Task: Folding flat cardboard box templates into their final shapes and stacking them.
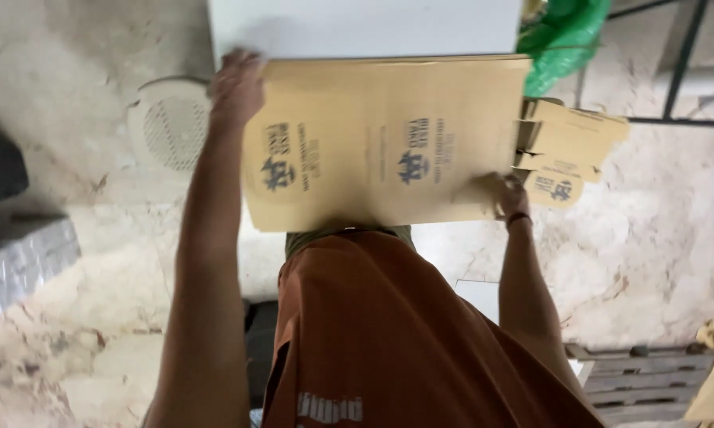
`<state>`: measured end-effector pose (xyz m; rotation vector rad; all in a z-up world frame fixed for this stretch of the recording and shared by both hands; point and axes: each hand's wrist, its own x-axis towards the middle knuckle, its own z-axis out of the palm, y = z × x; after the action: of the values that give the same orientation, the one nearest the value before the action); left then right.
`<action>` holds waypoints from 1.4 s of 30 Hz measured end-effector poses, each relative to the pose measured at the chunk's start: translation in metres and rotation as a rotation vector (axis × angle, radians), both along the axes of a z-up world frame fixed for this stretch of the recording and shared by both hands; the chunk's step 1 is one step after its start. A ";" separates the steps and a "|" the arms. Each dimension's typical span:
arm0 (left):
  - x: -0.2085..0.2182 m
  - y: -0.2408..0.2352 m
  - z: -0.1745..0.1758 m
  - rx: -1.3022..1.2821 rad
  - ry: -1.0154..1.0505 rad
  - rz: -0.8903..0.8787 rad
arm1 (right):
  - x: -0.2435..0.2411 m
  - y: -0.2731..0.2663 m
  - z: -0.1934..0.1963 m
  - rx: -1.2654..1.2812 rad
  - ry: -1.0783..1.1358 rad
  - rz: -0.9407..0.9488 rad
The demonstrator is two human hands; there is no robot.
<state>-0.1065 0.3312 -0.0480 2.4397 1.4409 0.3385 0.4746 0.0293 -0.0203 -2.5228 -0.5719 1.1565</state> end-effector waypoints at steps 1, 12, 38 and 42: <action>0.002 0.001 0.018 -0.118 0.075 0.078 | -0.010 0.007 0.011 -0.066 -0.013 0.001; 0.017 0.014 0.057 -0.614 0.430 0.485 | -0.023 -0.015 0.005 0.067 -0.003 -0.036; -0.043 -0.222 0.071 -1.065 -0.766 1.152 | 0.021 -0.015 -0.001 -0.035 0.138 -0.177; -0.033 -0.242 0.093 -1.124 -0.715 1.135 | 0.024 -0.012 -0.003 -0.014 0.132 -0.141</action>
<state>-0.1396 0.0890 0.0448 0.4297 1.7434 0.3825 0.4989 0.0171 -0.0237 -2.4318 -0.3475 1.2661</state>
